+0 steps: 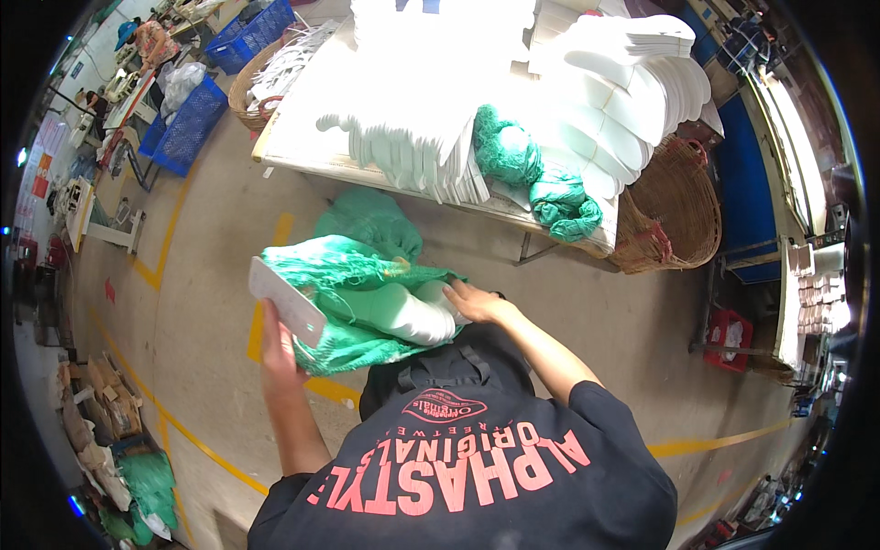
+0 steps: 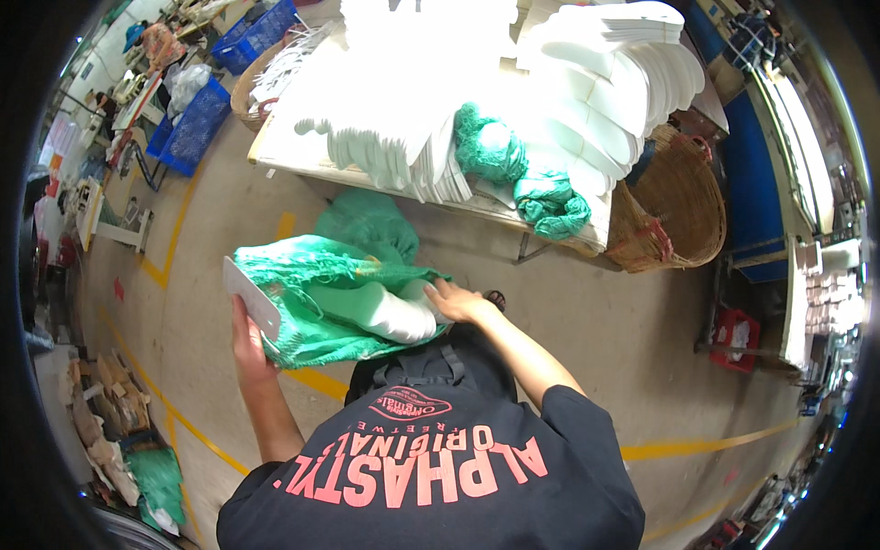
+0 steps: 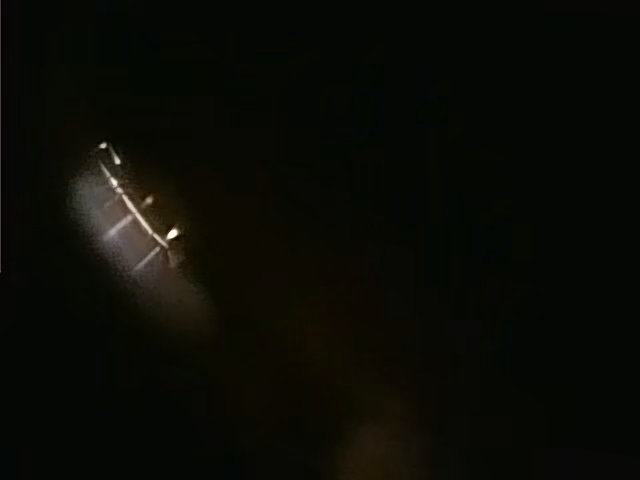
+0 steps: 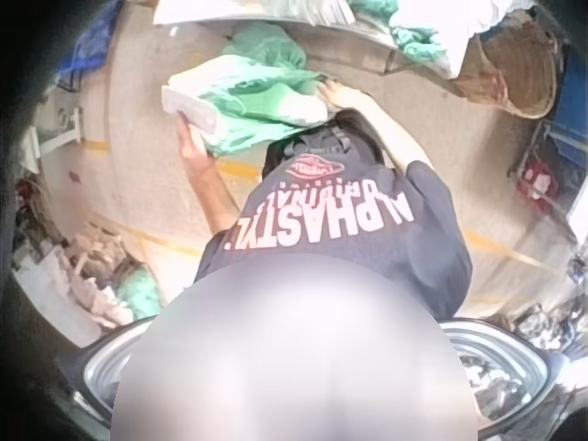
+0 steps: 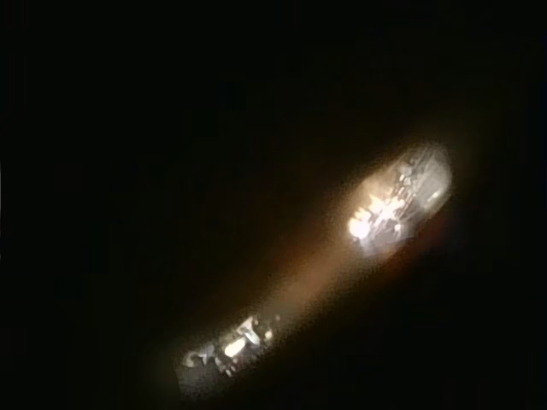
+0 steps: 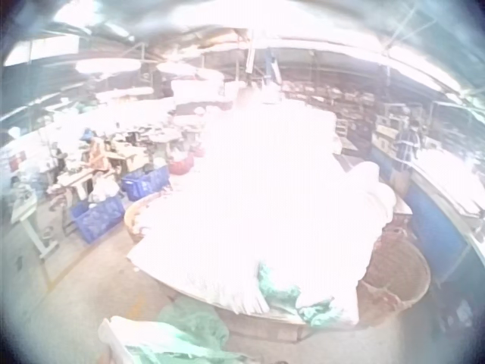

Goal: The person repeatedly picks up stacks of white plates from a table, places them into green mesh bags, and ties the bags closed with a rubber band. The person then places the tied bags on the table and repeats the process with additional stacks of plates.

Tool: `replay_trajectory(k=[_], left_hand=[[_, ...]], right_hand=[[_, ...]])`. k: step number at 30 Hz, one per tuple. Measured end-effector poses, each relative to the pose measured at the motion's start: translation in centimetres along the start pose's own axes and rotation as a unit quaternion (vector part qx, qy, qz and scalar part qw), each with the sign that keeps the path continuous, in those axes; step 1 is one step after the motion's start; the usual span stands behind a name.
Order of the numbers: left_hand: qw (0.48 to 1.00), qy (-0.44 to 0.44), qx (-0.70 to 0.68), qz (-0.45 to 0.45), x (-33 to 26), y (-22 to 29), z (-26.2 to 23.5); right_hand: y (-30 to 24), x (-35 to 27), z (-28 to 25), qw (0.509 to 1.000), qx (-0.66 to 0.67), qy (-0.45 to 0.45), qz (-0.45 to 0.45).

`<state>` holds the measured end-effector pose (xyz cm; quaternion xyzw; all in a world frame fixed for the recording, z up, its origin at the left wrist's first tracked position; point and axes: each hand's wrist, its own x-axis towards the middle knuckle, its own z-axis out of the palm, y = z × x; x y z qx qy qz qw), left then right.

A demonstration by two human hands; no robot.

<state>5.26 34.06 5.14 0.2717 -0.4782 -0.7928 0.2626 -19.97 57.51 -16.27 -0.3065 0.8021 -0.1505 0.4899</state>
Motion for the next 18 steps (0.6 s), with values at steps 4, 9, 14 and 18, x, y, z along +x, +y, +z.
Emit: replay_trajectory(k=[4,9,14,18], left_hand=[[0.997,0.069,-0.021,0.022,0.1,1.4,-1.9],[0.991,0.107,-0.020,0.073,-0.8,1.5,-3.3],[0.992,0.050,-0.115,0.025,-1.5,-0.1,-1.9],[0.992,0.013,-0.114,-0.052,-2.3,-3.0,0.6]], right_hand=[[-1.9,-3.5,-3.6,0.913,-0.317,0.256,-0.035],[-4.3,-7.0,-8.5,0.883,-0.308,0.354,-0.020],[-10.8,-7.2,-13.2,0.851,-0.131,0.490,-0.136],[-18.7,-4.6,-16.5,0.800,-0.034,0.593,-0.085]])
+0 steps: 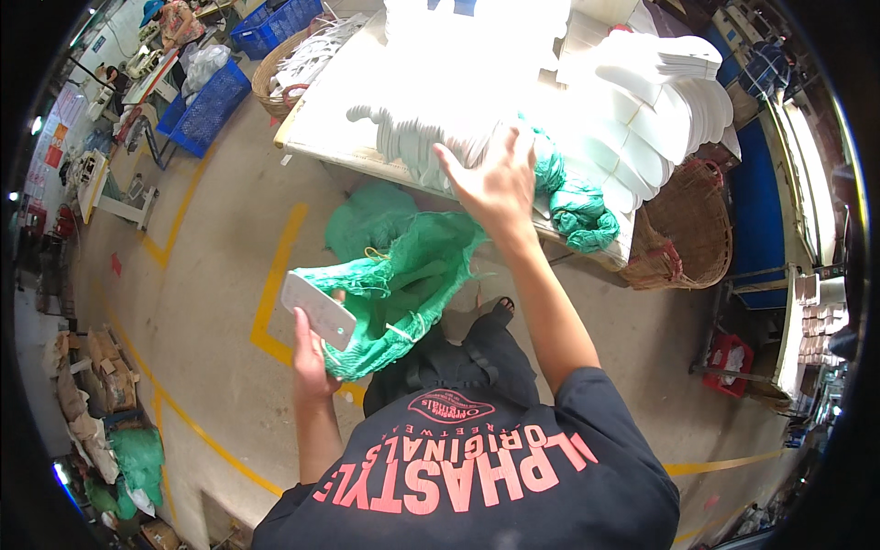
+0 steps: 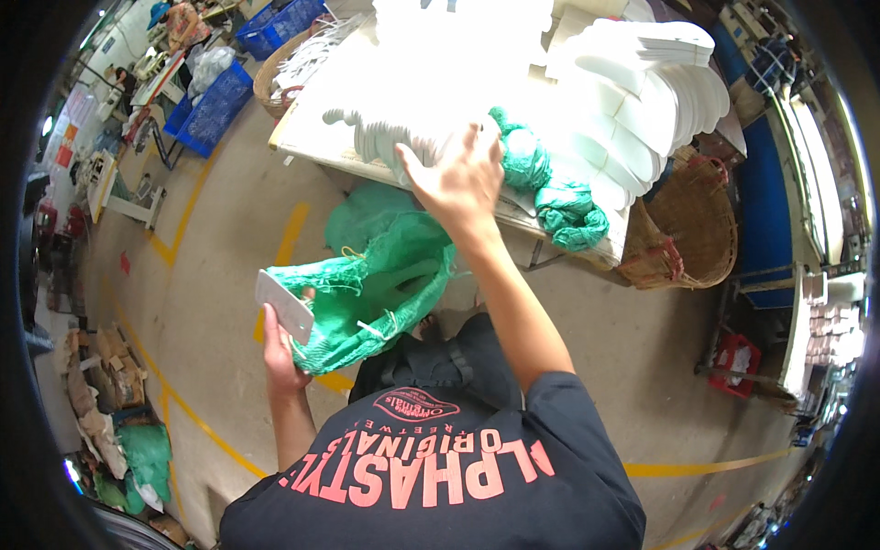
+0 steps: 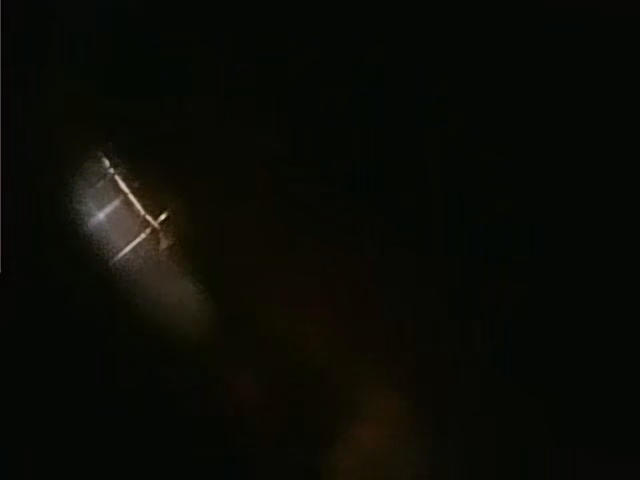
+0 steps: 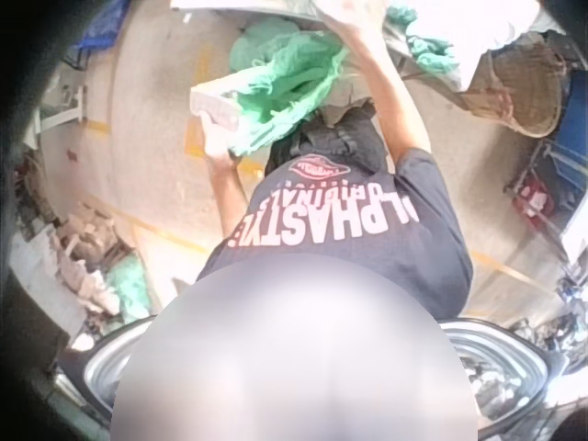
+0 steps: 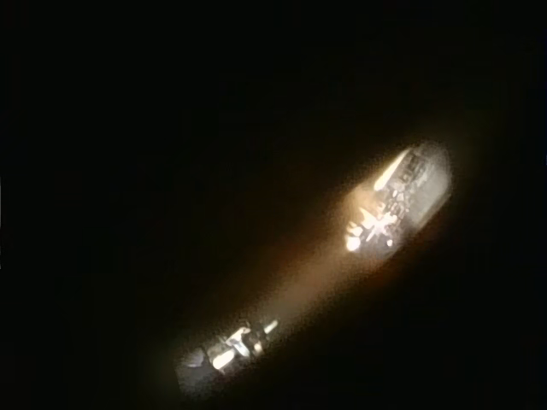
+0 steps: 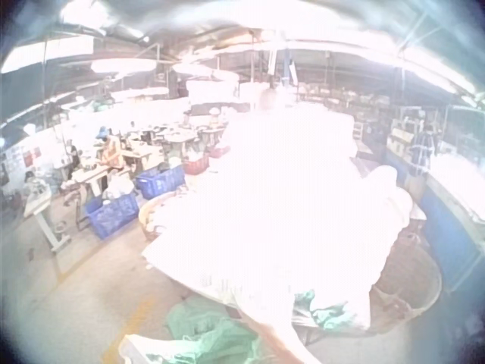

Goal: The person repeatedly picks up stacks of white plates from a table, places them into green mesh bags, and ties the bags closed with a rubber band. The person then places the tied bags on the table and repeats the process with additional stacks of plates.

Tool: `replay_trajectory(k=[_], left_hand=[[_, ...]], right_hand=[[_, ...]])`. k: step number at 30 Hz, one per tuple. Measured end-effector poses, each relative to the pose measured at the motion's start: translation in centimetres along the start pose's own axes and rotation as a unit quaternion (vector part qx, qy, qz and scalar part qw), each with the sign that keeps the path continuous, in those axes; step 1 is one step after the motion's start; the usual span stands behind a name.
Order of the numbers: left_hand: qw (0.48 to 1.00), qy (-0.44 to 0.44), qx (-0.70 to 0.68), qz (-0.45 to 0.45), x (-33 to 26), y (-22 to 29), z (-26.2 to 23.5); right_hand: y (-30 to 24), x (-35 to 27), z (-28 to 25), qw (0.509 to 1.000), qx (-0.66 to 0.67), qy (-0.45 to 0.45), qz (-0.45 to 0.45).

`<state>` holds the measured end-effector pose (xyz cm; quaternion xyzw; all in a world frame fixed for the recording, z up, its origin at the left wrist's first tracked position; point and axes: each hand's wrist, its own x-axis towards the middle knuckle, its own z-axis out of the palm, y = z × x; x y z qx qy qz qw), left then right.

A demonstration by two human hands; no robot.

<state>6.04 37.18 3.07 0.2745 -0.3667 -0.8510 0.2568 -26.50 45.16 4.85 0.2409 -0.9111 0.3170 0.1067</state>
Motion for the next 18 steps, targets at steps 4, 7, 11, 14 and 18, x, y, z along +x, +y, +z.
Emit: replay_trajectory(k=[4,7,11,14,18], left_hand=[[1.000,0.016,0.020,0.015,-0.9,-0.4,0.3],[0.999,0.025,0.023,0.033,-1.5,0.4,-0.1],[0.999,0.018,0.022,0.036,-1.9,1.2,-0.6],[0.997,0.052,0.048,0.021,-1.8,1.3,-0.9],[0.999,0.005,0.027,0.020,-1.2,1.1,-0.9]], right_hand=[[-3.0,3.0,2.9,0.994,0.064,-0.035,0.086],[-0.4,3.4,4.2,0.993,0.120,0.005,0.016],[6.7,4.6,4.4,0.913,0.408,0.016,0.020],[11.6,4.6,3.1,0.728,0.682,-0.030,0.067],[15.6,2.4,0.7,0.680,0.708,-0.014,0.188]])
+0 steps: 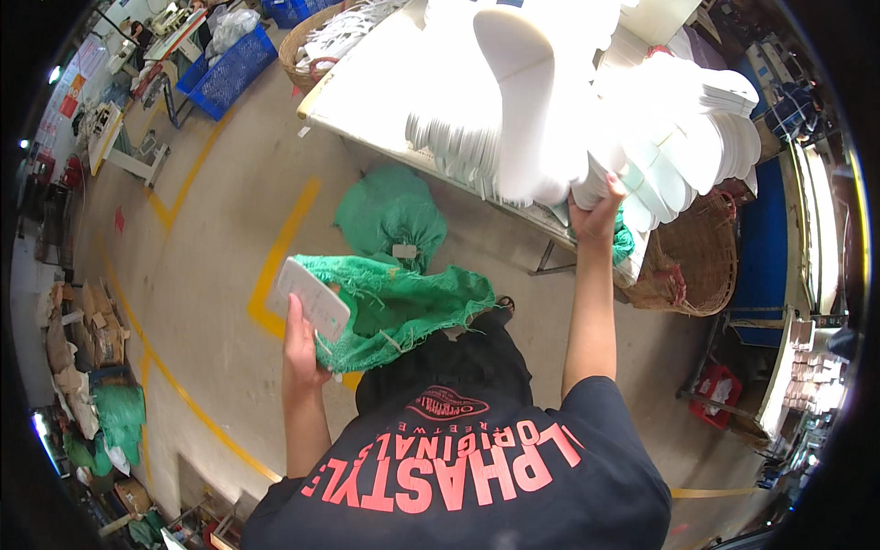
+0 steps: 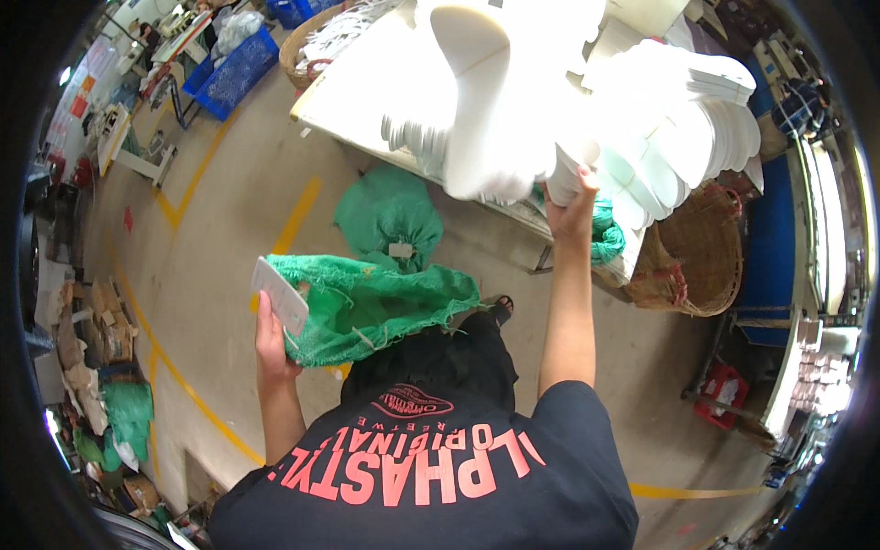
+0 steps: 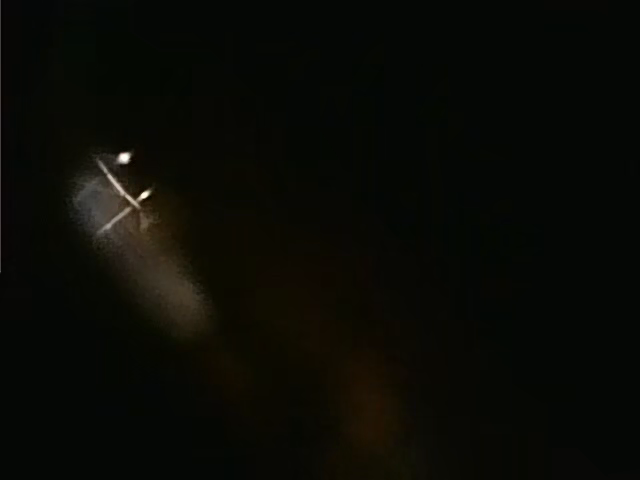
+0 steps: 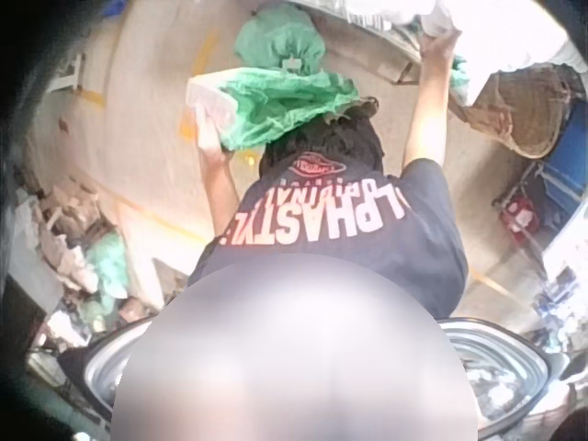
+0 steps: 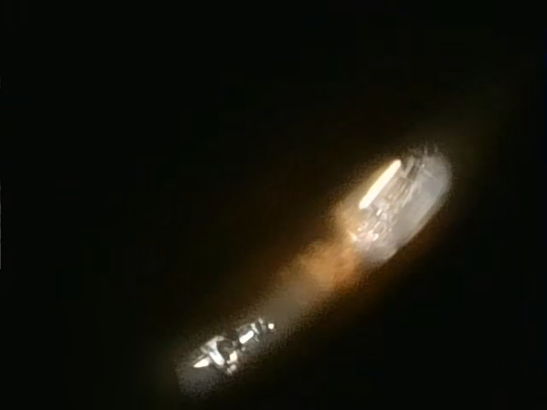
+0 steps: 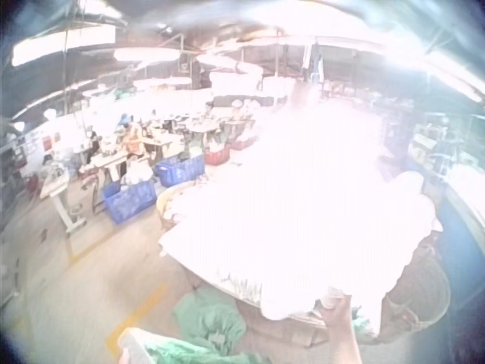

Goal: The person repeatedly picks up stacks of white plates from a table, places them into green mesh bags, and ties the bags closed with a rubber band. The person then places the tied bags on the table and repeats the process with additional stacks of plates.

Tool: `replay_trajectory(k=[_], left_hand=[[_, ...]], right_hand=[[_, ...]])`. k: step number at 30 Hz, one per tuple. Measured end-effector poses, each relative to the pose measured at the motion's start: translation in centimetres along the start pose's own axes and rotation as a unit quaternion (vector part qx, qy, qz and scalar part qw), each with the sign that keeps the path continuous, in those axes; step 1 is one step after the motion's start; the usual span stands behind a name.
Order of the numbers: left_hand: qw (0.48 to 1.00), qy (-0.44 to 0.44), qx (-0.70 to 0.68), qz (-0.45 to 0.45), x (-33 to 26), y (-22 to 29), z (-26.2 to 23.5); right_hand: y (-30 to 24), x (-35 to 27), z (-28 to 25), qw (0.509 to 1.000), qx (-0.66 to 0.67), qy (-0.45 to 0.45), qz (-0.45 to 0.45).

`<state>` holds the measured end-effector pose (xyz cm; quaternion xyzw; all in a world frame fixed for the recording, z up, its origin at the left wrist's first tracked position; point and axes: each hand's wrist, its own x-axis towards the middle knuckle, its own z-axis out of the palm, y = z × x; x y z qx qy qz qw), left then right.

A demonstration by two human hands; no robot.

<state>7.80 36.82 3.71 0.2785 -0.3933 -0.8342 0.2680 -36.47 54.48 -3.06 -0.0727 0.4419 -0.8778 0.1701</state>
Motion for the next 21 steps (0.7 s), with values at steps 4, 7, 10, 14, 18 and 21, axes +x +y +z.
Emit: replay_trajectory(k=[4,7,10,14,18,21], left_hand=[[0.999,-0.015,-0.044,-0.023,1.0,0.1,0.2],[0.999,-0.013,-0.039,-0.013,1.3,0.3,0.6],[0.999,-0.020,-0.032,-0.012,1.3,0.7,1.2],[0.999,-0.025,-0.029,-0.011,1.4,1.1,2.1],[0.998,-0.057,-0.017,-0.018,0.9,1.3,2.8],[0.994,-0.054,0.084,-0.046,0.2,0.7,3.1]], right_hand=[[-1.5,-3.4,-3.5,0.968,-0.234,-0.093,-0.019],[-0.7,-5.9,-5.7,0.967,-0.128,-0.196,0.098],[1.5,-8.7,-7.5,0.886,0.168,-0.323,0.287],[4.6,-12.1,-8.0,0.853,0.007,-0.252,0.457],[8.5,-13.9,-4.5,0.798,-0.281,-0.326,0.423],[11.0,-15.2,-1.1,0.799,-0.336,-0.293,0.404]])
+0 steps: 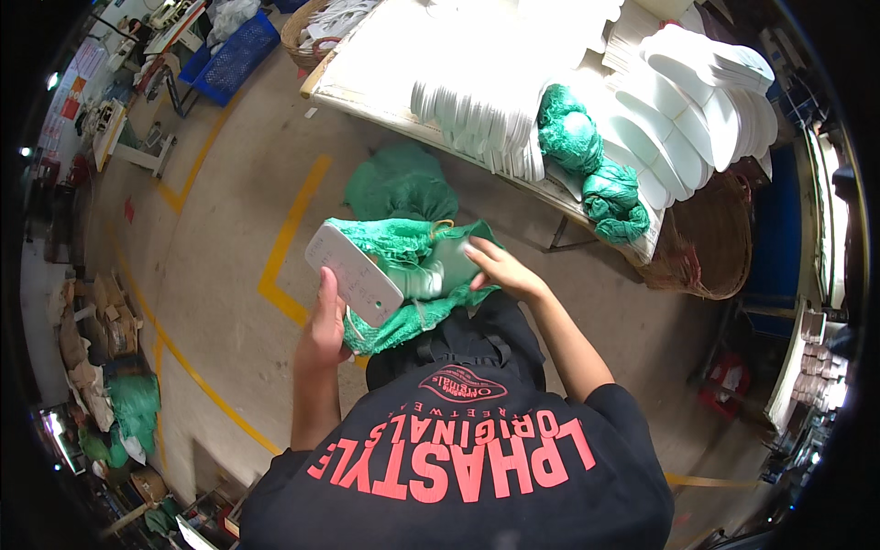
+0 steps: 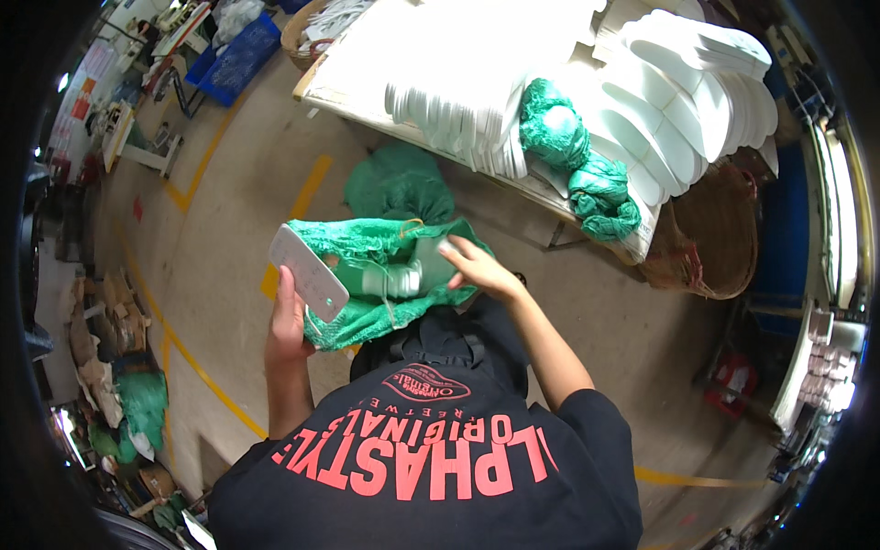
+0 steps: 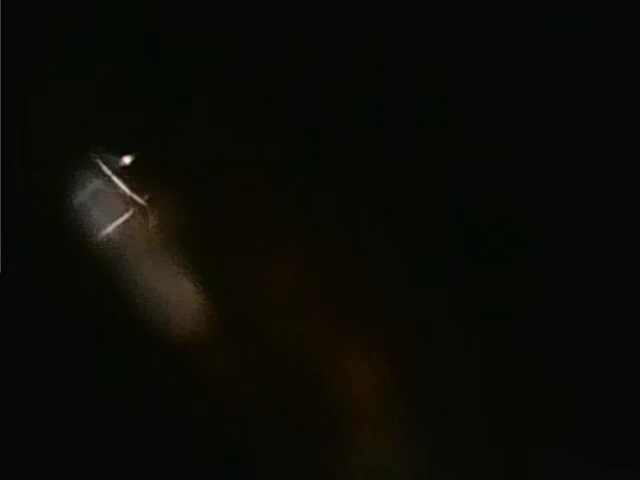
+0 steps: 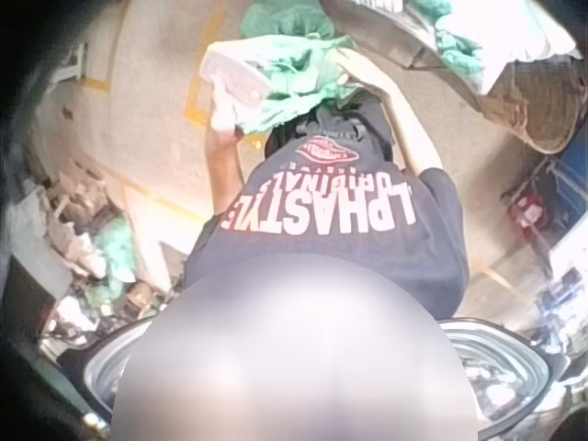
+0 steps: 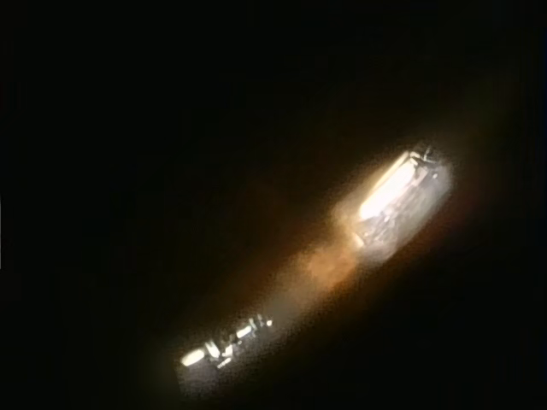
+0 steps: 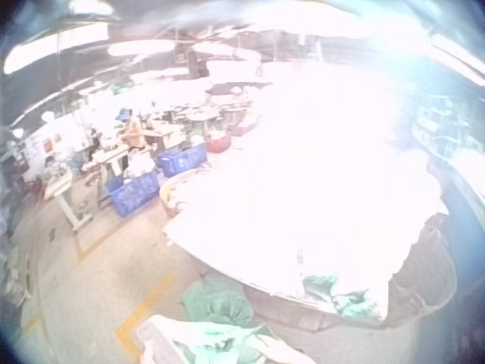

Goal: The person repeatedly picks up stacks of white plates from a table, places them into green mesh bags, and ties the bags closed with a rubber band. The person then places the tied bags on the table and repeats the process with additional stacks of plates.

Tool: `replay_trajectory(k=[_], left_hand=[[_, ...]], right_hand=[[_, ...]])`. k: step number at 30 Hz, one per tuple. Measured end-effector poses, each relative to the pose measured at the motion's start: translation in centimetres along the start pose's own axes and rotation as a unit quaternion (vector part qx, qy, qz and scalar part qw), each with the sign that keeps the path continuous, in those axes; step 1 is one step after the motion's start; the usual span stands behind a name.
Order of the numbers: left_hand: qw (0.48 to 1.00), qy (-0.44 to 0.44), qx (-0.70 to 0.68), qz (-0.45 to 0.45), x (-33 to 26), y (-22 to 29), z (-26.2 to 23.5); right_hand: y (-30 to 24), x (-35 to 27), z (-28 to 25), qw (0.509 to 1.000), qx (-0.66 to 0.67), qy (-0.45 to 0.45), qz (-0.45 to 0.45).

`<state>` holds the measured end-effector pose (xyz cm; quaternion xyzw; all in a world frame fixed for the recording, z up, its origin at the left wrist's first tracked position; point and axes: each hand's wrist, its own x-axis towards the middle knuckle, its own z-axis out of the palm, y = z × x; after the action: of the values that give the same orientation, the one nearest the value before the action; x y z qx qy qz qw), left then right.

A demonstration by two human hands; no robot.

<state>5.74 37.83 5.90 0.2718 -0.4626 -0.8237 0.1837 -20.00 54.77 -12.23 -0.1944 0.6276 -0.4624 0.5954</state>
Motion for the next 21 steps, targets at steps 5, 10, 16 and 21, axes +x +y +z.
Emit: replay_trajectory(k=[5,10,16,21], left_hand=[[0.993,0.086,-0.052,0.067,0.1,0.8,-1.4],[0.978,0.091,-0.126,0.139,-0.2,2.4,-3.3],[0.983,0.097,-0.134,0.084,0.1,0.4,-3.0],[0.988,0.076,-0.120,0.065,-0.1,-0.2,-2.5]], right_hand=[[-0.3,1.0,1.7,0.947,-0.313,-0.065,0.014],[-3.4,-0.8,-1.3,0.760,-0.613,-0.102,0.189],[-14.8,-0.1,-2.8,0.855,-0.246,0.257,-0.378],[-19.8,5.5,-1.3,0.597,-0.425,0.629,-0.258]])
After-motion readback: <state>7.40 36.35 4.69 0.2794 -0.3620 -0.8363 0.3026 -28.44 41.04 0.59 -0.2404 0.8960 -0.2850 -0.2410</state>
